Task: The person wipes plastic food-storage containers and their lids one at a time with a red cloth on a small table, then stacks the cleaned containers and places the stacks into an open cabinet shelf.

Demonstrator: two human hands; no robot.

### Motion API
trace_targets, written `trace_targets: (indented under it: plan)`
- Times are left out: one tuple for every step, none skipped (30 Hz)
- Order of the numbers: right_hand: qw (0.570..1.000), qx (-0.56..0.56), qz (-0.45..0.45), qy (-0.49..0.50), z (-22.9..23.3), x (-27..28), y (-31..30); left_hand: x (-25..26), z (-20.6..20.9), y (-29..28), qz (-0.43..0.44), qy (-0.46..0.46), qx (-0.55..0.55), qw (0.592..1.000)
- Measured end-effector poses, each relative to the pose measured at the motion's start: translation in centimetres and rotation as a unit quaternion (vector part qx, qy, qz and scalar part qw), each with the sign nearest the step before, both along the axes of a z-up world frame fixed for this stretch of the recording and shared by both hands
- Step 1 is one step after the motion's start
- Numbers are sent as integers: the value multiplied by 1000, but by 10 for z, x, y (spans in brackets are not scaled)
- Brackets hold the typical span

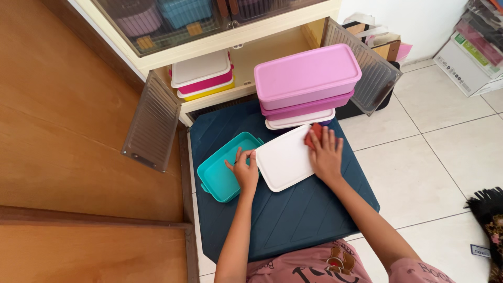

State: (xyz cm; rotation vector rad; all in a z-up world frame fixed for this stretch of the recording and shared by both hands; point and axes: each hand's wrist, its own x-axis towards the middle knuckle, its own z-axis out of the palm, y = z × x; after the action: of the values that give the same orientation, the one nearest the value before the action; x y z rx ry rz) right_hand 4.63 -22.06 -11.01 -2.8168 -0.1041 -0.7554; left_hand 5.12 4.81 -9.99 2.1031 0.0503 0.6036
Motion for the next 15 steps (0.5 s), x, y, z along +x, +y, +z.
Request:
trace_targets:
  plan:
    - [1000, -1, -15, 5, -2, 0, -8, -1, 5, 0, -1, 1, -12, 1000]
    - [1000, -1, -29, 10, -4, -2, -14, -2, 10, 0, -2, 3, -23, 1000]
    - [999, -1, -43, 17, -6, -4, -19, -5, 17, -1, -3, -1, -28, 1000]
    - [999, -2, -39, 13, -8, -5, -23, -8, 23, -2, -4, -4, -32, 999]
    - [999, -2, -35, 9, -9, -5, -27, -11, 31, -4, -6, -7, -37, 999]
    - [1000, -3, -31, 5, -10, -6, -30, -15, 39, -5, -2, -3, -52, 999]
    - [999, 6, -31, 11, -11, -6, -33, -19, 47, -6, 1, 0, -67, 998]
    - [999, 15, -31, 18, -12, -5, -35, -22, 54, -7, 5, 3, -81, 997]
    - [999, 23, -29, 24, -13, -4, -37, -25, 62, -8, -9, -17, -119, 993]
    - [999, 23, -26, 29, -15, -4, -38, -28, 69, -9, -24, -37, -157, 987]
    - [999, 22, -22, 35, -17, -4, -40, -30, 75, -10, -37, -58, -195, 978]
    - [999, 21, -17, 41, -19, -3, -41, -32, 81, -11, -37, -66, -192, 979]
    - [998, 24, -11, 53, -22, -3, -41, -34, 85, -11, -37, -74, -188, 979]
    - [997, 27, -5, 66, -24, -3, -40, -36, 90, -11, -37, -81, -185, 979]
    - [997, 30, 0, 77, -26, -3, -41, -38, 94, -11, -39, -87, -183, 979]
